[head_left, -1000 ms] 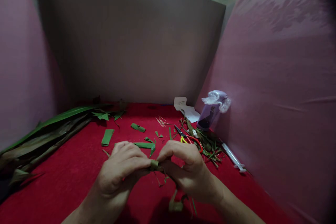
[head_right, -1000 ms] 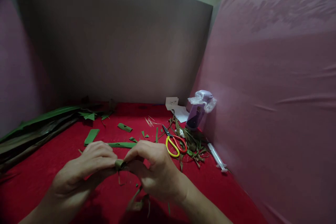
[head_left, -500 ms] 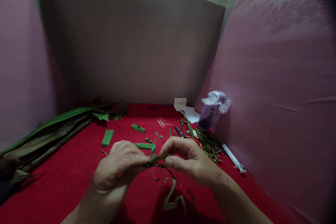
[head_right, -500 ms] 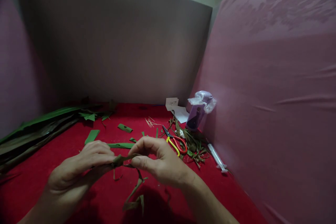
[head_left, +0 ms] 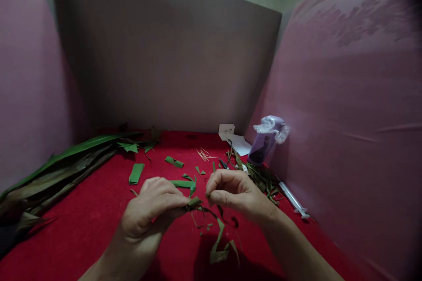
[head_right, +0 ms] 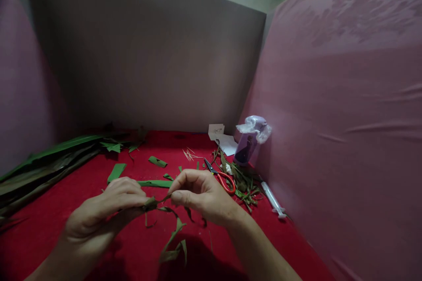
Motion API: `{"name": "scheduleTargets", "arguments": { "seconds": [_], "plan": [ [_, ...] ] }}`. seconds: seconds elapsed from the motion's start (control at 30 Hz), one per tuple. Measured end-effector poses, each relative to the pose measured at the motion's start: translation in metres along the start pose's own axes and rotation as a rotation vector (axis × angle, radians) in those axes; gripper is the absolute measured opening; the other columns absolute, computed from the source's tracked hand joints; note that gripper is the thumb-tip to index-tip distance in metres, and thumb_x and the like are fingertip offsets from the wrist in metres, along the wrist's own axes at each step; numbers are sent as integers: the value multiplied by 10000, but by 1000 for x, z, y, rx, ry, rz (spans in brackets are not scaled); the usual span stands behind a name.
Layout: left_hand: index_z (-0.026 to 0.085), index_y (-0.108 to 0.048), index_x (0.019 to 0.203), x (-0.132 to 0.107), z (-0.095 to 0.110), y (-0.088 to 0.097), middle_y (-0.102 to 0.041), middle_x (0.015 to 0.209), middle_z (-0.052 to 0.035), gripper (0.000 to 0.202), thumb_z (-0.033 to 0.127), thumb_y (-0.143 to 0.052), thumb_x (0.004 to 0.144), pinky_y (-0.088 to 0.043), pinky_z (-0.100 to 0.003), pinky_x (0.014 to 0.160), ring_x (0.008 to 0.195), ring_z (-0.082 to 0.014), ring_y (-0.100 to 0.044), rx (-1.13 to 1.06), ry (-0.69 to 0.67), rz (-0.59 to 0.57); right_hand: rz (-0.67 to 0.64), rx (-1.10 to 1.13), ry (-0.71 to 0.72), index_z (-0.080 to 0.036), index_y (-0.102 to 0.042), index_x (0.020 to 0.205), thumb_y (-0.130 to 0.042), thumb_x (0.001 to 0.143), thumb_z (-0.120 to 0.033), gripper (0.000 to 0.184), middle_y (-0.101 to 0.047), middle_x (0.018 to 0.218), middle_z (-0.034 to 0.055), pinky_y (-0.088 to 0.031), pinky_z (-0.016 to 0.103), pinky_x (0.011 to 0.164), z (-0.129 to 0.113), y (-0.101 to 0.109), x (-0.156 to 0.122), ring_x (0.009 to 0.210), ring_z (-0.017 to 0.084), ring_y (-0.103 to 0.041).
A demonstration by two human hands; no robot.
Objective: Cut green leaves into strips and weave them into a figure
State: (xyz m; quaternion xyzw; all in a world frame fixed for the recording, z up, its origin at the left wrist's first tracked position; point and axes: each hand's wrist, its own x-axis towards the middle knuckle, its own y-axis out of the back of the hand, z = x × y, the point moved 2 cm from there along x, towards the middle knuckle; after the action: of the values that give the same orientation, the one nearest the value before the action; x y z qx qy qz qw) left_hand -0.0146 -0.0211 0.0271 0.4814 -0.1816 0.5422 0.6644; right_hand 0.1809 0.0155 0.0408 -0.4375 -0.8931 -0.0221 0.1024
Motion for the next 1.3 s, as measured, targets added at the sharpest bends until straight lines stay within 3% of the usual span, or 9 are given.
{"name": "scheduleTargets", "arguments": {
  "seconds": [0.17, 0.33, 0.43, 0.6, 0.7, 0.83, 0.97, 1.1, 1.3],
  "plan": [
    [240, -586, 971, 0, 2, -2, -613, 783, 22, 296, -4, -560, 805, -355, -338, 713, 734, -151, -550, 5, -15, -25, 47, -7, 143, -157, -689, 728, -746, 701, -223, 91, -549, 718, -7, -419, 211, 543, 2, -8, 2, 603, 77, -513],
    [231, -593, 918, 1, 3, -4, -603, 736, 20, 233, 26, -552, 816, -346, -341, 692, 684, -153, -536, 32, -3, -43, 113, 42, 122, -153, -637, 710, -772, 663, -203, 151, -564, 644, -25, -430, 210, 524, 9, -14, 1, 560, 79, -519],
    [250, -599, 933, 2, 3, -4, -607, 723, 26, 253, 32, -559, 812, -349, -334, 687, 673, -151, -539, 37, 6, -36, 161, -60, 142, -154, -604, 703, -761, 678, -213, 170, -564, 653, -19, -427, 223, 542, 9, -17, -2, 583, 89, -508],
    [278, -601, 971, 2, 3, -3, -640, 744, 22, 291, 40, -566, 808, -359, -338, 705, 695, -161, -562, 25, 20, -41, 100, -271, 227, -162, -621, 723, -705, 744, -210, 99, -573, 732, 10, -441, 259, 610, 3, -20, -5, 671, 119, -521],
    [281, -602, 981, 2, 2, -3, -650, 753, 20, 299, 39, -553, 812, -365, -339, 715, 707, -165, -574, 8, 27, -31, 80, -276, 230, -162, -635, 790, -648, 781, -160, 16, -591, 771, 21, -460, 272, 653, 2, -19, -6, 704, 124, -544],
    [272, -601, 970, 3, 2, -3, -626, 733, 25, 295, 31, -558, 805, -353, -329, 690, 685, -158, -552, 21, 17, -47, 136, -190, 195, -173, -604, 809, -653, 749, -96, 110, -593, 716, -9, -472, 244, 599, 4, -17, -6, 635, 103, -551],
    [262, -601, 945, 4, 4, -4, -606, 706, 31, 264, 38, -554, 814, -344, -322, 677, 662, -151, -536, 47, 22, -65, 191, -352, 284, -173, -625, 768, -641, 762, -97, 79, -606, 713, 5, -476, 264, 621, 2, -19, -6, 661, 122, -562],
    [262, -596, 959, 4, 4, -4, -615, 724, 28, 274, 33, -550, 817, -344, -318, 673, 677, -152, -540, 48, 24, -80, 201, -455, 382, -176, -645, 792, -639, 762, -102, 80, -579, 850, 41, -486, 282, 643, -2, -22, -6, 729, 136, -556],
    [271, -598, 964, 2, 4, -5, -605, 696, 30, 275, 42, -540, 822, -349, -323, 679, 662, -155, -530, 46, 29, -103, 153, -402, 346, -192, -642, 989, -616, 761, -76, 257, -523, 1014, 55, -485, 266, 607, 0, -23, -6, 636, 82, -531]
  ]
}}
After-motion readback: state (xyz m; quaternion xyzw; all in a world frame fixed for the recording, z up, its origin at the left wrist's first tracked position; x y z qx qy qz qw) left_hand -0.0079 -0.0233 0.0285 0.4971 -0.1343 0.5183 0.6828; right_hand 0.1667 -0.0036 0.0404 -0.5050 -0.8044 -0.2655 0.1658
